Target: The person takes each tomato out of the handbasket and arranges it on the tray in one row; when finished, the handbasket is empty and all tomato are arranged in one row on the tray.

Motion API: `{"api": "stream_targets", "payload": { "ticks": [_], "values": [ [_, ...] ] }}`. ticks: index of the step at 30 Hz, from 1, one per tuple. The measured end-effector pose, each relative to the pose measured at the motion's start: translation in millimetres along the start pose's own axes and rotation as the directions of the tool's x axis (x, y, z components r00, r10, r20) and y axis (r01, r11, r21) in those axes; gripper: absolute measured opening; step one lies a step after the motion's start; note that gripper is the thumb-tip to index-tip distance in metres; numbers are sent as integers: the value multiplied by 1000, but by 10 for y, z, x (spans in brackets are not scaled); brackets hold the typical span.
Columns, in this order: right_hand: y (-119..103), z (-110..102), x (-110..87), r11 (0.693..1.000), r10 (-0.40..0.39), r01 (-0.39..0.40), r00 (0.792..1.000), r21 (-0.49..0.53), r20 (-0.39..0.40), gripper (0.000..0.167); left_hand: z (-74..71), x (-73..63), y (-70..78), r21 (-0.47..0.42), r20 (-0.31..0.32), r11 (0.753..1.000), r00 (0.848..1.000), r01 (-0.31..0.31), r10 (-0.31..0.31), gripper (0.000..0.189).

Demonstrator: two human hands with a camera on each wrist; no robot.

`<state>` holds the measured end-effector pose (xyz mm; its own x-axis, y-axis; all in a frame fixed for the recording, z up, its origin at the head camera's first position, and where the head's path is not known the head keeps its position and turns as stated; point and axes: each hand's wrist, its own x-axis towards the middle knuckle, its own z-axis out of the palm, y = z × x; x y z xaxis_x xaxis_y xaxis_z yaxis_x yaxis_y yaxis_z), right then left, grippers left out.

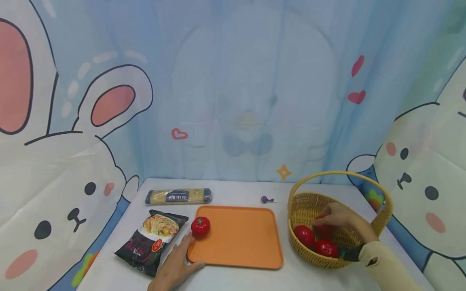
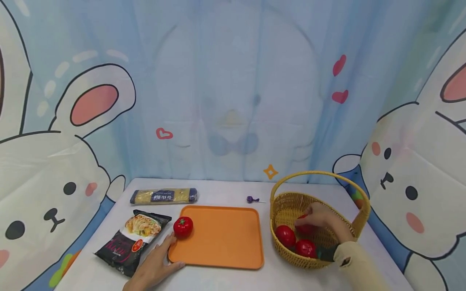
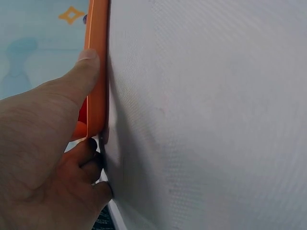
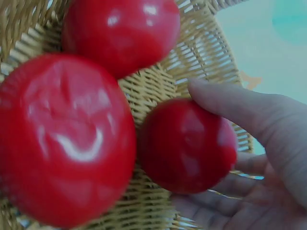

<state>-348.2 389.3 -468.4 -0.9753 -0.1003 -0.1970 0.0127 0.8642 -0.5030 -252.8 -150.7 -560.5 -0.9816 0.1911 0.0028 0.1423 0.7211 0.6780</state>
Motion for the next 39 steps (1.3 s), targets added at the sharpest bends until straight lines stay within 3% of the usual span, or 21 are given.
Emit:
{"api": "stream_targets", "payload": {
  "ticks": [8, 13, 19, 24, 31, 39],
  "values": [
    [-5, 96, 49, 999, -8, 12, 997, 50, -80, 40, 27, 17, 13, -20, 8, 1000, 1000, -22, 22, 85],
    [-24, 145, 7, 997, -21, 31, 990, 72, -137, 58, 50, 27, 12, -21, 15, 1000, 1000, -23, 23, 87],
    [-127, 171, -87, 997, -69, 78, 969, 27, -236, 75, 52, 14, 19, -21, 10, 1000, 1000, -19, 19, 87],
    [-279, 164, -159, 992, -120, 124, 945, -5, -304, 73, 24, -15, 29, -10, -1, 1000, 1000, -3, 3, 89],
    [-509, 123, -269, 978, -201, 206, 933, -16, -298, 70, -13, -53, 28, -20, -5, 1000, 1000, 1, -1, 89],
    [-673, 152, -404, 951, -298, 310, 894, -18, -333, 66, -20, -71, 12, -17, -23, 1000, 999, -23, 23, 91]
  ]
}}
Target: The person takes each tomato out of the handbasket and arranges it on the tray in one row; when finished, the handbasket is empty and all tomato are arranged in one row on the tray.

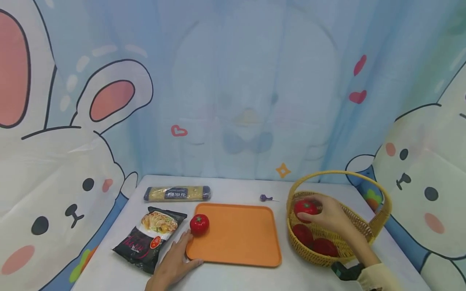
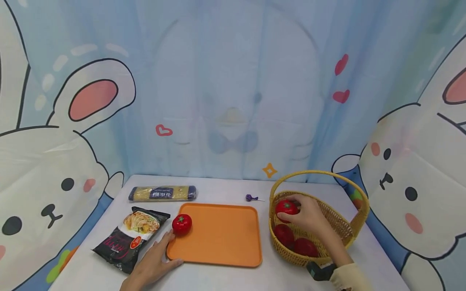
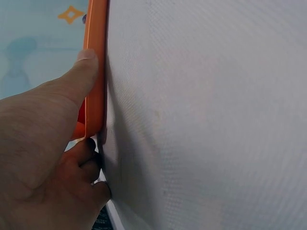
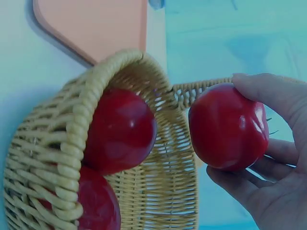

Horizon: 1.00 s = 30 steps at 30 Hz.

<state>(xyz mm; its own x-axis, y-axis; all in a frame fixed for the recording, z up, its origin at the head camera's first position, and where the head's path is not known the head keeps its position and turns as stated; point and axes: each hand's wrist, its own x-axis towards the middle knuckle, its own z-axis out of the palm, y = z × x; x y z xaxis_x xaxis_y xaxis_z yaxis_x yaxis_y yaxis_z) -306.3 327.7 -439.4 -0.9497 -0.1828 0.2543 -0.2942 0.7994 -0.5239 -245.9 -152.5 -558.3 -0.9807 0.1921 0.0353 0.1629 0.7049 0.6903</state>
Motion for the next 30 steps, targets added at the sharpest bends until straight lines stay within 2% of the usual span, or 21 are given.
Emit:
{"api": "stream_targets", "payload": {
  "ticks": [7, 10, 19, 25, 30],
  "values": [
    [-158, 24, -90, 999, -7, 8, 1000, 54, -11, 64, 6, -14, -16, 18, -5, 1000, 1000, 4, -4, 90],
    [-253, 68, -121, 993, -14, 15, 1000, 113, -10, 62, 4, -15, -11, 27, 6, 999, 1000, 24, -25, 91],
    [-481, 306, -223, 965, -63, 71, 997, 252, -38, 57, 14, -15, 9, 19, 8, 1000, 1000, 22, -22, 92],
    [-600, 475, -199, 925, -71, 81, 997, 372, -39, 54, 26, -7, 14, 17, 10, 1000, 1000, 25, -25, 94],
    [-687, 630, -182, 927, -69, 83, 996, 365, -52, 55, 22, -12, 24, 20, -2, 1000, 1000, 22, -22, 93]
  ]
}}
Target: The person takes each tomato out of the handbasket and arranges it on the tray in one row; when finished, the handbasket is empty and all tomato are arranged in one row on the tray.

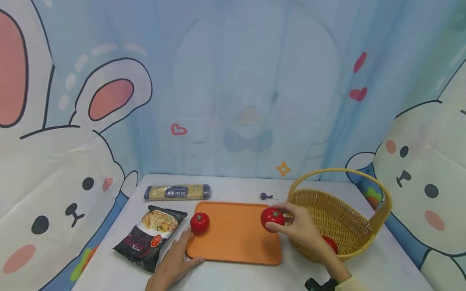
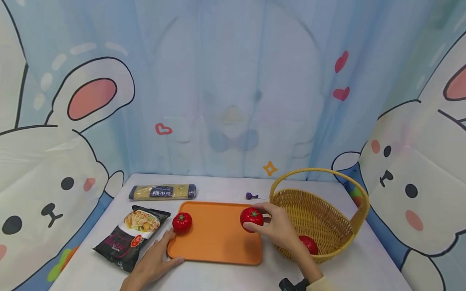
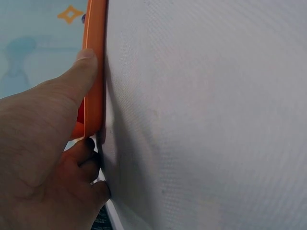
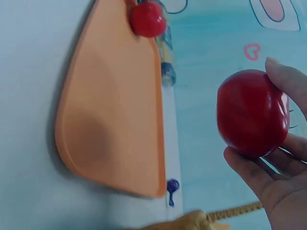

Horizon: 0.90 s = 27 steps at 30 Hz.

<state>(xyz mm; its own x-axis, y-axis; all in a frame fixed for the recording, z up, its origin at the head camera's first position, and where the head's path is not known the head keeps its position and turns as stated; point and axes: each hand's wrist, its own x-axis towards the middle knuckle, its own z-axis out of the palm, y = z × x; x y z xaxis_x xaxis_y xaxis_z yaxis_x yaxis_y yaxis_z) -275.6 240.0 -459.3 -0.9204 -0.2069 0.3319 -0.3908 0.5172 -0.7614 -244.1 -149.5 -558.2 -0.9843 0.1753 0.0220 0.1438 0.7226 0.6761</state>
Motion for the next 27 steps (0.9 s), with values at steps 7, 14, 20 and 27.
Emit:
{"api": "stream_targets", "payload": {
  "ticks": [7, 14, 20, 27],
  "values": [
    [-39, 357, 54, 999, 45, -45, 999, 1, -20, 58, -4, 4, -1, 4, -2, 1000, 1000, 13, -13, 94],
    [-92, 673, 141, 999, 35, -35, 999, 32, -11, 57, 11, 9, -2, -2, -5, 1000, 1000, 17, -17, 93],
    [-139, 883, 210, 997, 43, -42, 999, 66, -17, 54, 14, 3, -13, 6, -12, 1000, 1000, -17, 17, 93],
    [-72, 1153, 317, 993, 98, -98, 995, 72, 4, 55, -2, 2, 1, -5, -8, 1000, 1000, -3, 2, 94]
  ]
}}
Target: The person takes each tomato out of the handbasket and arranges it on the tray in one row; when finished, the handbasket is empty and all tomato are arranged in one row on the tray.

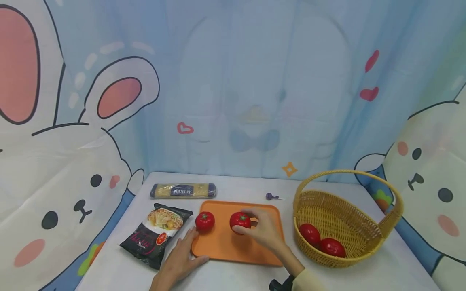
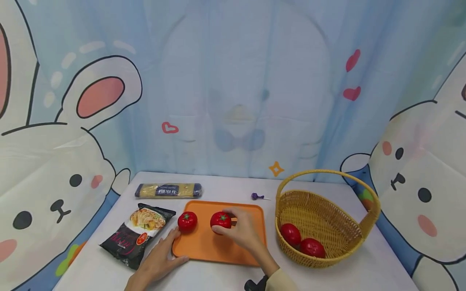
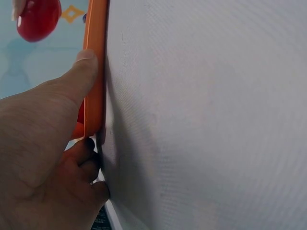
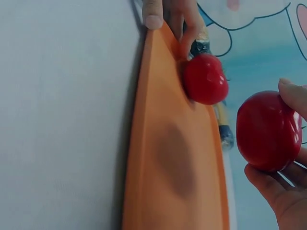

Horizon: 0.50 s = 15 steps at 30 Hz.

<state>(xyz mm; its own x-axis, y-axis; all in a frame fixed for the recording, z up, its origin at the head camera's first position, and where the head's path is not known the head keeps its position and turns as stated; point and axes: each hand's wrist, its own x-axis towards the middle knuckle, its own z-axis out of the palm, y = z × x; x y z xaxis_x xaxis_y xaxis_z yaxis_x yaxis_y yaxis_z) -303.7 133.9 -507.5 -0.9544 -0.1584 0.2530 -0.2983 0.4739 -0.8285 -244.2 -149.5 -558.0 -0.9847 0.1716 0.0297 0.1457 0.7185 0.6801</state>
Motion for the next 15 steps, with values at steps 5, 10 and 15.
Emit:
{"api": "stream_targets", "payload": {
  "ticks": [5, 10, 15],
  "values": [
    [68, 168, 82, 998, 34, -36, 999, 49, 28, 59, -20, 3, -1, 7, -4, 1000, 1000, 3, -3, 94],
    [115, 304, 136, 999, 6, -9, 998, 42, 56, 59, -12, 10, -6, 1, 11, 1000, 1000, 18, -18, 95],
    [156, 398, 182, 1000, -9, 9, 998, -6, 56, 60, 10, 13, -8, -8, 15, 1000, 1000, 10, -10, 95]
  ]
}}
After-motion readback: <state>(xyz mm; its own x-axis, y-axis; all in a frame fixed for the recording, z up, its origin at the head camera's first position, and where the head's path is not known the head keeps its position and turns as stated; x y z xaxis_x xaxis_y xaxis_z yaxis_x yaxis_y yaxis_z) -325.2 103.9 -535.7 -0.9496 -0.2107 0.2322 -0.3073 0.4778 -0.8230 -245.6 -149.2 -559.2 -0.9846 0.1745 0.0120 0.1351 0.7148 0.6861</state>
